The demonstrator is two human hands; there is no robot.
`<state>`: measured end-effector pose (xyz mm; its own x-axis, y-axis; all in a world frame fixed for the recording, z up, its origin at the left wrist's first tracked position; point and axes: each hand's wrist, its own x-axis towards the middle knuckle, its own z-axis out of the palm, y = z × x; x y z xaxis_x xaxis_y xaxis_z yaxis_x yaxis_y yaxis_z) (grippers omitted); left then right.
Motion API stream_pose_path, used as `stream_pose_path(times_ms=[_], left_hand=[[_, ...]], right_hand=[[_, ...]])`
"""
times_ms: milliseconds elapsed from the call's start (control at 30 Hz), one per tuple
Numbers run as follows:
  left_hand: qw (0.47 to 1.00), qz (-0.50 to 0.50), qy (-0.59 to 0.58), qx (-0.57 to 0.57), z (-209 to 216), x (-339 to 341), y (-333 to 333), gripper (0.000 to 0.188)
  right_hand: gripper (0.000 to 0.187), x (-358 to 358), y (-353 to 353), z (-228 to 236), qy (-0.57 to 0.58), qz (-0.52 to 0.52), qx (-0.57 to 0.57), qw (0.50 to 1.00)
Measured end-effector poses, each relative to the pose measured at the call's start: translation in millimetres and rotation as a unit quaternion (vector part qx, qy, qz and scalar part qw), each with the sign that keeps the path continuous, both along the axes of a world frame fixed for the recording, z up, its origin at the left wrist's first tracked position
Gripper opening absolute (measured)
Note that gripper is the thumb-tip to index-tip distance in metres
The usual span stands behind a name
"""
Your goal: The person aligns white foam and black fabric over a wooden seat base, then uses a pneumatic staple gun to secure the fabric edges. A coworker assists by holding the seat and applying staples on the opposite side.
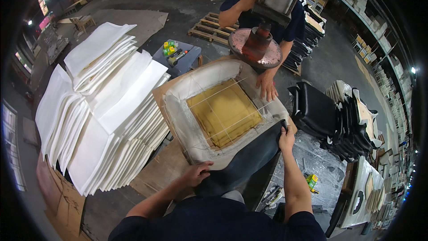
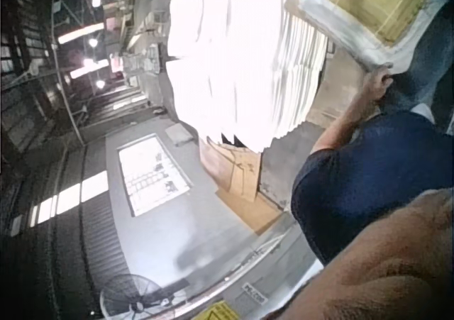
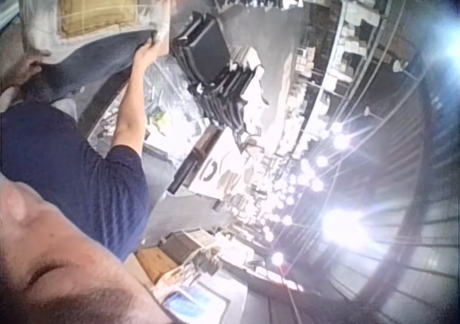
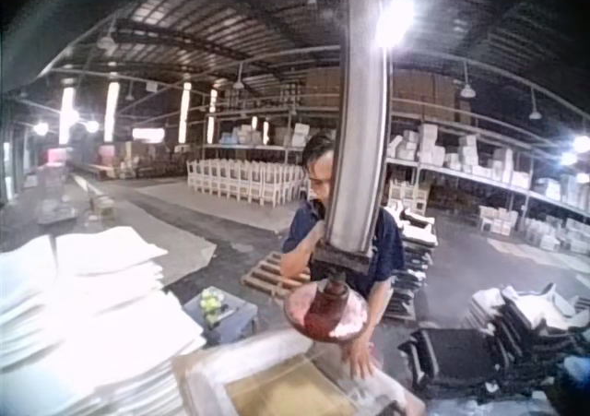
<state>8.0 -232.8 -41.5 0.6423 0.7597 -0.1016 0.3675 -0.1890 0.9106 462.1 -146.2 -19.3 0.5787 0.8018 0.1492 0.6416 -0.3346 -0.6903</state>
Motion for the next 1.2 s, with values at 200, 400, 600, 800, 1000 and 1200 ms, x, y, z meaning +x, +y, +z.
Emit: stream_pose_path(times_ms=[200,400,600,800,1000,1200], left_hand=[[0.995,0.070,0.027,0.071,5,-43,25,0.019],[0.970,0.168,0.141,0.104,46,-71,59,0.016],[0.948,0.126,0.194,0.219,108,-71,187,0.020],[0.879,0.085,0.306,0.357,165,-51,339,0.024],[0.845,0.086,0.356,0.390,175,8,428,0.019],[0.795,0.247,0.213,0.512,149,41,438,0.045]], right_hand=[[0.027,12,-6,0,-0.113,0.047,-0.023,0.992],[0.021,-5,-12,21,-0.021,0.061,0.045,0.997],[0.027,-10,63,63,-0.030,0.018,0.138,0.990],[0.035,-1,138,86,-0.065,0.007,0.141,0.988],[0.042,40,192,84,-0.169,-0.044,0.095,0.980],[0.052,47,202,88,-0.066,-0.049,-0.021,0.996]])
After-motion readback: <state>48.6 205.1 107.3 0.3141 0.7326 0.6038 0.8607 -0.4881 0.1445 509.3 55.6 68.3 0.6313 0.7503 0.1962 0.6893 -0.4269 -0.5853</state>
